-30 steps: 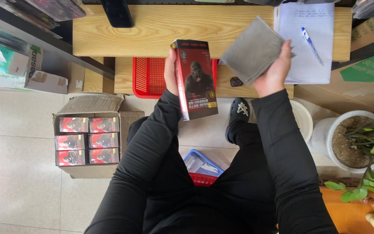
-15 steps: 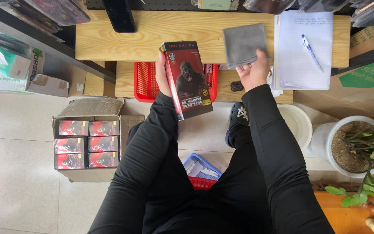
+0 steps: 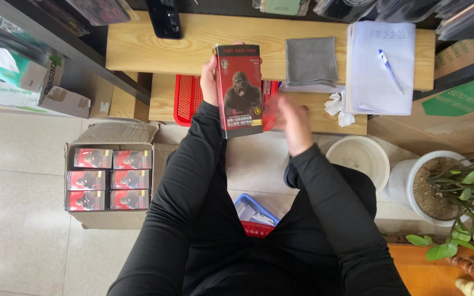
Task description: The person wipes a small box with a grey cloth and writes in a notebook using a blue pen. They handle individual phone screen protector packages, removing one from a wrapper and placing others into a red basket.
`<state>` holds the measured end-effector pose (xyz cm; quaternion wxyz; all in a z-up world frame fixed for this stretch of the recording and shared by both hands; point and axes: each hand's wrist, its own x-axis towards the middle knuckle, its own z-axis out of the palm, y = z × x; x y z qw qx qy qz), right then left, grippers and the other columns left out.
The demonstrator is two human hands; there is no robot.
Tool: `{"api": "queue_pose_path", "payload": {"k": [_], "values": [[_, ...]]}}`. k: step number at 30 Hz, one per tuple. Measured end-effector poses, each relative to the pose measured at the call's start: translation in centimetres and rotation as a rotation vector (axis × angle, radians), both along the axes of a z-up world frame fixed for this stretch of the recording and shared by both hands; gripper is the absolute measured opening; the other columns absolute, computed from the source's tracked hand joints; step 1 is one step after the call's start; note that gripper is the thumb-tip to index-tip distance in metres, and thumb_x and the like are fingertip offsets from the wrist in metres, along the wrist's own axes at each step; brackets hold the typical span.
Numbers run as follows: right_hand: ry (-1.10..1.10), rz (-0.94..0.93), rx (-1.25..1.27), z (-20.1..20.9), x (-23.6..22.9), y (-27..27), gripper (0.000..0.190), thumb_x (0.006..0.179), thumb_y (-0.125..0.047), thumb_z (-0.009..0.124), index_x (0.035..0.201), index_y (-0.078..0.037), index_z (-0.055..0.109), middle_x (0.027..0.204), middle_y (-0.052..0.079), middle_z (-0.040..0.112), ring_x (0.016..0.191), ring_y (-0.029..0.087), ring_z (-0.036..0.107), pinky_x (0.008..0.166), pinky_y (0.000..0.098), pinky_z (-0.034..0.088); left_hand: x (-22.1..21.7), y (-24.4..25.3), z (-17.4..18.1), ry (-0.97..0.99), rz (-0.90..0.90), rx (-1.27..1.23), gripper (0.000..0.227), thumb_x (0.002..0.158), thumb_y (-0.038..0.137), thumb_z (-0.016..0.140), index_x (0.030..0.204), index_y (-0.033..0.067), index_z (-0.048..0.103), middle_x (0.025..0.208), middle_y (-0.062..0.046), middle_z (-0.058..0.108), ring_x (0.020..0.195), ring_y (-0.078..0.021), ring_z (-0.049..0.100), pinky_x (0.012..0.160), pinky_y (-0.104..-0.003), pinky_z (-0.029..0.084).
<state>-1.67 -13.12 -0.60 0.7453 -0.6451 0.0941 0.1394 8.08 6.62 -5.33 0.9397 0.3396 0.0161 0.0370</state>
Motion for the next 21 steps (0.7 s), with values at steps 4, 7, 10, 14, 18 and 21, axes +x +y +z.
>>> {"api": "queue_pose_path", "payload": {"k": [4,7,10,14,18,21], "values": [[0.07,0.291,0.111,-0.8,-3.6,1.6,0.087,0.083,-0.052,0.058,0.148,-0.002,0.028,0.149,0.027,0.041,0.069,0.027,0.072,0.055,0.0306,0.059,-1.4,-0.7,0.8,-0.27,-0.311,-0.27,0.056,0.094,0.04,0.048,0.131,-0.0011,0.057,0.124,-0.026,0.062,0.113,-0.0404,0.06,0.099,-0.051,0.048],[0.068,0.174,0.258,-3.7,-3.7,1.0,0.063,0.096,-0.019,0.062,0.147,0.002,0.032,0.092,0.028,0.064,0.062,0.031,0.07,0.051,0.0359,0.061,-0.5,-0.5,-0.5,0.211,-0.004,-0.229,0.029,0.082,0.027,0.071,0.104,0.0083,0.071,0.093,-0.017,0.069,0.085,-0.0294,0.069,0.084,-0.042,0.058],[0.034,0.109,0.188,-4.4,-1.9,0.6,0.056,0.095,-0.021,0.065,0.142,-0.001,0.043,0.089,0.028,0.068,0.065,0.025,0.072,0.055,0.0289,0.062,-1.7,-1.1,0.7,-0.036,0.063,0.169,0.045,0.093,0.013,0.053,0.138,0.0172,0.053,0.113,-0.009,0.057,0.102,-0.0136,0.057,0.103,-0.035,0.047],[0.125,0.036,0.068,-7.3,1.3,0.9,0.056,0.098,-0.029,0.061,0.144,-0.007,0.04,0.092,0.023,0.072,0.07,0.021,0.074,0.054,0.0273,0.062,-3.5,-3.7,-0.4,0.353,0.08,0.92,0.081,0.084,0.038,0.072,0.152,0.0306,0.027,0.118,-0.012,0.067,0.112,-0.0287,0.066,0.104,-0.042,0.048],[0.221,-0.054,0.052,-8.0,4.8,2.9,0.047,0.097,-0.037,0.063,0.137,-0.018,0.048,0.095,0.018,0.072,0.075,0.025,0.075,0.061,0.035,0.065,-4.6,-5.1,-1.7,0.515,0.059,1.283,0.088,0.07,0.043,0.078,0.147,0.0315,0.036,0.135,-0.016,0.051,0.122,-0.0384,0.058,0.107,-0.046,0.046],[0.225,-0.033,0.08,-7.7,6.8,4.3,0.044,0.099,-0.035,0.06,0.136,-0.016,0.049,0.085,0.01,0.07,0.065,0.02,0.074,0.06,0.0331,0.065,-4.1,-5.0,-1.5,0.509,0.118,1.42,0.094,0.07,0.04,0.076,0.15,0.0259,0.03,0.13,-0.016,0.047,0.12,-0.0442,0.055,0.107,-0.05,0.044]]}}
